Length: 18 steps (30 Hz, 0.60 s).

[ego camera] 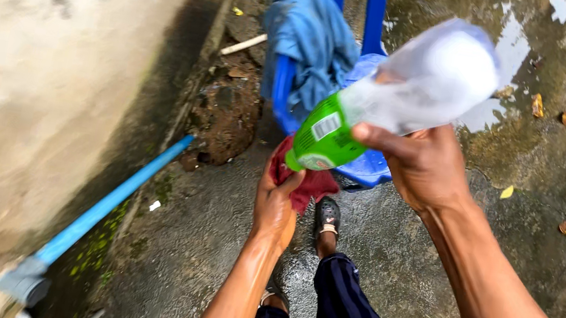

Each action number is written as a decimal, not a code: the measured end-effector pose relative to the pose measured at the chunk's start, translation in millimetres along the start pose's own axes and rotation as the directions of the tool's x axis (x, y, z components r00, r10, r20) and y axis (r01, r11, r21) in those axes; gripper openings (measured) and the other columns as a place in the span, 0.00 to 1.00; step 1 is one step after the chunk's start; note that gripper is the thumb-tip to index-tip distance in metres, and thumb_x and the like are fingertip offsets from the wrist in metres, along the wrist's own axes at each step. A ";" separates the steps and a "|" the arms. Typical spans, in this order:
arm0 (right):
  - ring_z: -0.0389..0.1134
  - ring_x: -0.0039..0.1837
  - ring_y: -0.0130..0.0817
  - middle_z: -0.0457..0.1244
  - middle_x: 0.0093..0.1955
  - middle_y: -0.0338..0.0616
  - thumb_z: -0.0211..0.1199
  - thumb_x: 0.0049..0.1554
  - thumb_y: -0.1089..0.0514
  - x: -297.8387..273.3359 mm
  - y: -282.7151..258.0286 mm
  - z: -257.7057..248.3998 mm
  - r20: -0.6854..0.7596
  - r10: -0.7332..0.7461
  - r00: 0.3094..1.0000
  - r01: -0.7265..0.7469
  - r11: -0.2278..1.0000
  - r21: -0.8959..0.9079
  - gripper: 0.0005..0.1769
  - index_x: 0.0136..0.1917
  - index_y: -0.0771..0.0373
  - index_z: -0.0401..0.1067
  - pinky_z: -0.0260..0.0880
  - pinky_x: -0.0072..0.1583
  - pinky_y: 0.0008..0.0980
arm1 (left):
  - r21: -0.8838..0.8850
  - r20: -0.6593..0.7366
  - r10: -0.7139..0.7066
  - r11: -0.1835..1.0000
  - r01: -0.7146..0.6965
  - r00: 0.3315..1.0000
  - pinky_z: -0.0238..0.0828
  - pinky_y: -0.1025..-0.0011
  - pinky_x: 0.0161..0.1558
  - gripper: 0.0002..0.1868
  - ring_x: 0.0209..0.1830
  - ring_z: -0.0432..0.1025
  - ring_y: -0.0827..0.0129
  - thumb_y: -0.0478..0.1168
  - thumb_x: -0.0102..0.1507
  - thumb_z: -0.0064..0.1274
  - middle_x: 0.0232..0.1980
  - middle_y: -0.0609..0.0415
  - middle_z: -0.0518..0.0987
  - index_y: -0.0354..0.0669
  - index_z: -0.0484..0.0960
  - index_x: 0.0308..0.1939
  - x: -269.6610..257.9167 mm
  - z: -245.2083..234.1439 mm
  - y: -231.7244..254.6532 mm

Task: The person wipes the exterior glass of a sliding window using a cloth, applying a liquid from a bottle to the cloth between wipes, and finishes by drying the surface with a different larger cloth.

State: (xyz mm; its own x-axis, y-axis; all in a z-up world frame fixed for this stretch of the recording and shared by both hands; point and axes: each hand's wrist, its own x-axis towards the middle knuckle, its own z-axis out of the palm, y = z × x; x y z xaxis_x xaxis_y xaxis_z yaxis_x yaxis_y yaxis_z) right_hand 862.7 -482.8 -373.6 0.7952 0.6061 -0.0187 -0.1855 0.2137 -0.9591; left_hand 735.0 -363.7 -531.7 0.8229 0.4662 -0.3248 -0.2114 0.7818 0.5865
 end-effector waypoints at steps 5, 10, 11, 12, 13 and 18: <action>0.73 0.63 0.43 0.70 0.61 0.50 0.78 0.45 0.57 -44.5 -10.2 70.4 -0.007 -0.030 1.000 0.020 0.804 -0.594 0.35 0.64 0.67 0.72 0.74 0.67 0.42 | -0.114 0.025 0.020 0.993 -0.017 0.999 0.71 0.58 0.66 0.31 0.64 0.73 0.59 0.30 0.62 0.56 0.66 0.49 0.75 0.39 0.69 0.71 -30.9 -23.8 34.1; 0.73 0.64 0.41 0.71 0.60 0.48 0.79 0.43 0.54 -76.1 4.2 119.2 0.005 -0.024 1.000 0.023 0.827 -0.562 0.38 0.64 0.65 0.68 0.73 0.67 0.42 | -0.229 -0.022 0.035 0.973 -0.039 0.999 0.76 0.54 0.62 0.29 0.60 0.76 0.55 0.33 0.64 0.55 0.63 0.44 0.77 0.37 0.70 0.69 -60.1 -65.2 52.3; 0.73 0.63 0.41 0.71 0.60 0.49 0.78 0.44 0.54 -81.4 6.1 126.0 0.002 -0.032 0.999 0.027 0.817 -0.575 0.37 0.64 0.66 0.70 0.73 0.66 0.42 | -0.196 -0.059 0.056 0.978 -0.066 0.997 0.77 0.55 0.61 0.29 0.59 0.77 0.55 0.31 0.62 0.55 0.63 0.44 0.78 0.39 0.70 0.68 -64.3 -74.3 52.8; 0.73 0.63 0.41 0.71 0.60 0.49 0.78 0.45 0.55 -84.7 8.5 133.8 0.000 -0.045 0.999 0.036 0.810 -0.586 0.35 0.63 0.66 0.71 0.73 0.66 0.42 | -0.193 -0.065 0.069 0.978 -0.081 0.995 0.77 0.55 0.61 0.29 0.59 0.77 0.55 0.31 0.62 0.55 0.63 0.44 0.78 0.39 0.70 0.68 -67.2 -83.3 53.6; 0.73 0.63 0.41 0.71 0.60 0.49 0.78 0.45 0.55 -87.6 9.8 140.4 0.013 -0.046 0.999 0.045 0.813 -0.580 0.35 0.63 0.66 0.71 0.73 0.66 0.42 | -0.192 -0.089 0.092 0.975 -0.108 0.992 0.77 0.57 0.60 0.29 0.59 0.77 0.57 0.31 0.62 0.56 0.62 0.46 0.79 0.40 0.71 0.69 -70.8 -90.8 52.6; 0.74 0.62 0.42 0.71 0.58 0.50 0.77 0.45 0.54 -102.8 12.7 161.5 0.028 -0.055 0.998 0.059 0.733 -0.677 0.33 0.62 0.67 0.73 0.72 0.66 0.42 | -0.213 -0.164 0.080 0.970 -0.115 0.983 0.77 0.58 0.60 0.32 0.59 0.77 0.60 0.30 0.59 0.60 0.62 0.49 0.80 0.42 0.73 0.67 -88.2 -120.6 54.3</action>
State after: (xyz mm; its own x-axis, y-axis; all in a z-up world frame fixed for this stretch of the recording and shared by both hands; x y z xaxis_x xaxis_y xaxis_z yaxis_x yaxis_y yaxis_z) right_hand 685.3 -418.7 -338.3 0.7878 0.6145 0.0420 0.3021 -0.3262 -0.8957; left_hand 587.3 -312.5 -560.7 0.7057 0.5890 -0.3938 -0.4121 0.7933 0.4481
